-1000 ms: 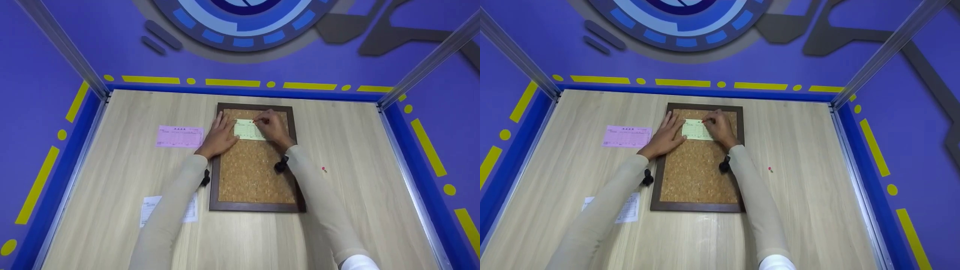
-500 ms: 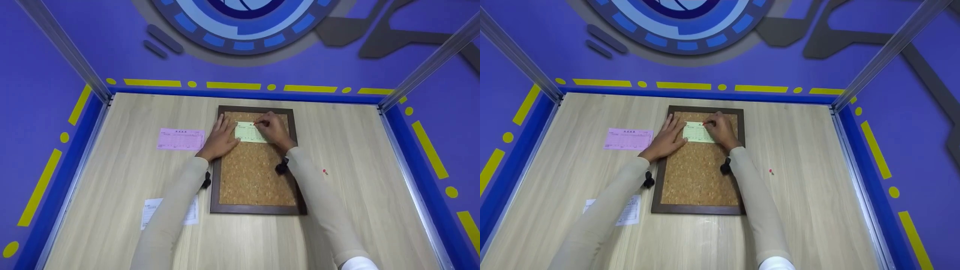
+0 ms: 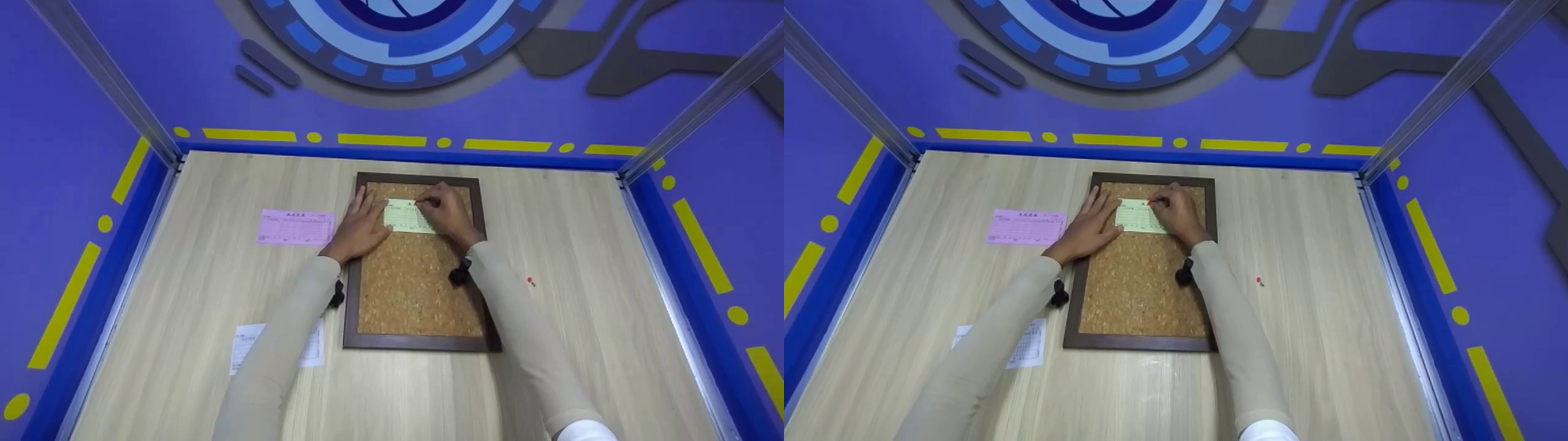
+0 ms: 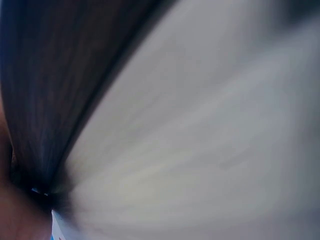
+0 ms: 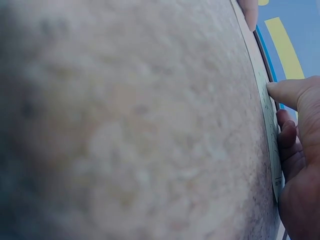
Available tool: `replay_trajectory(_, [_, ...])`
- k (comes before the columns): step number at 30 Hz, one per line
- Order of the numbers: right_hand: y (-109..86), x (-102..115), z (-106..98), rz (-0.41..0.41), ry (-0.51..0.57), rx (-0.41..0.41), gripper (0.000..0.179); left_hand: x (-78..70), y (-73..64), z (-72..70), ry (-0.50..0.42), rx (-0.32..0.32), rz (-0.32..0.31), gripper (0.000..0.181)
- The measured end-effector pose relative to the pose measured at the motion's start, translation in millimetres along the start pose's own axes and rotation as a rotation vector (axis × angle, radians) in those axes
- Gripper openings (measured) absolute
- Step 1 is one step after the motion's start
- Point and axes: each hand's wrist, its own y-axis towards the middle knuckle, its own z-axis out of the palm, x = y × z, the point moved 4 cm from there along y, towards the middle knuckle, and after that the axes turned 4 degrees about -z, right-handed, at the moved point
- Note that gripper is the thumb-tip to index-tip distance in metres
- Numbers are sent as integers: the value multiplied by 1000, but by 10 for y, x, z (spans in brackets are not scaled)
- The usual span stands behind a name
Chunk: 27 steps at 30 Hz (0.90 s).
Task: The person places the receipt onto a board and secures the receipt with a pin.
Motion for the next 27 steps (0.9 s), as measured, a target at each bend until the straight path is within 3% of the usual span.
replay_trajectory(16, [0, 19, 4, -13, -21, -10, 10, -13, -9, 16, 22, 0, -19, 77])
replay_trajectory(27, [22, 28, -2, -25, -20, -18, 9, -130, -58, -75, 62, 19, -27, 74])
